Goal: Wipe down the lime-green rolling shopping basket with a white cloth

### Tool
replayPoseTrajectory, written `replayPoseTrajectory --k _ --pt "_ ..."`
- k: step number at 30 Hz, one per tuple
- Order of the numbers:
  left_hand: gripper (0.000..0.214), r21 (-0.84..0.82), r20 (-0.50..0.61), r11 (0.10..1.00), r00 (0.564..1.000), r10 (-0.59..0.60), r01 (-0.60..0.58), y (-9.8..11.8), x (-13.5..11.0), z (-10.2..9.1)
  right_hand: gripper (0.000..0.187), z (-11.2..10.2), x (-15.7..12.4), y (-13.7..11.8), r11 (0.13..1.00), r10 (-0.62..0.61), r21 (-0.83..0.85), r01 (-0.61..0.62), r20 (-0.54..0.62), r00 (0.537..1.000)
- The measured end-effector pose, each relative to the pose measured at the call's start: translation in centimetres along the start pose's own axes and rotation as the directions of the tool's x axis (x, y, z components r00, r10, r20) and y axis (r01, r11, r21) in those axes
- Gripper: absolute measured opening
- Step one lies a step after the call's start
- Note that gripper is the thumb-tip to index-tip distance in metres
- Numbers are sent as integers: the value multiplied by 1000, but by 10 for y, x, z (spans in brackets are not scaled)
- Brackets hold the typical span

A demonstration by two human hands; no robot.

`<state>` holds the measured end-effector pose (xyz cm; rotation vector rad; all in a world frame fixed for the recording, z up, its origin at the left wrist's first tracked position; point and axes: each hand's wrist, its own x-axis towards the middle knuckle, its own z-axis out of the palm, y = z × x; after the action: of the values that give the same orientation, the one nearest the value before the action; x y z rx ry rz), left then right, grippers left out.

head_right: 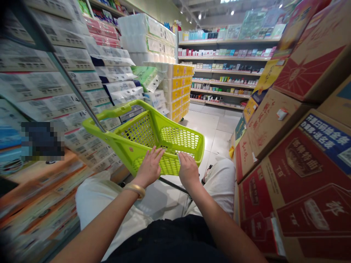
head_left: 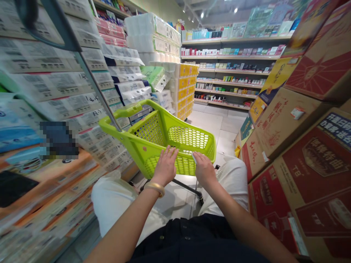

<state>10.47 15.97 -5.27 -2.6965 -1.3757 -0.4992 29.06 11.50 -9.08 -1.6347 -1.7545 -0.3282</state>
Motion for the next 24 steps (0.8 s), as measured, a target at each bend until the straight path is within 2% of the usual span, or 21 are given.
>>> replayPoseTrajectory --k 7,9,12,16,18,20,24 --pt "74 11 6 1000 1000 -17 16 -3 -7 -3 48 18 26 -48 991 -112 77 106 80 990" --pt "75 17 13 1000 1000 -25 25 -4 -9 -4 49 18 24 -47 988 -135 85 129 67 989" --pt "75 17 25 1000 999 -23 23 -3 -11 -6 52 9 10 -24 986 -148 78 145 34 988" --pt "74 4 24 1000 999 -30 30 -1 -11 -5 56 -7 -14 13 996 -81 35 82 -21 996" --pt "75 2 21 999 999 -41 41 0 -12 -5 55 -10 -20 20 999 -47 13 47 -43 998" --pt "75 -1 22 998 998 -57 57 2 -12 -5 54 -8 -17 13 1000 -29 4 29 -51 998" --pt "76 -13 35 997 997 -75 75 3 -14 -8 49 8 3 -24 995 -91 45 91 -8 996"
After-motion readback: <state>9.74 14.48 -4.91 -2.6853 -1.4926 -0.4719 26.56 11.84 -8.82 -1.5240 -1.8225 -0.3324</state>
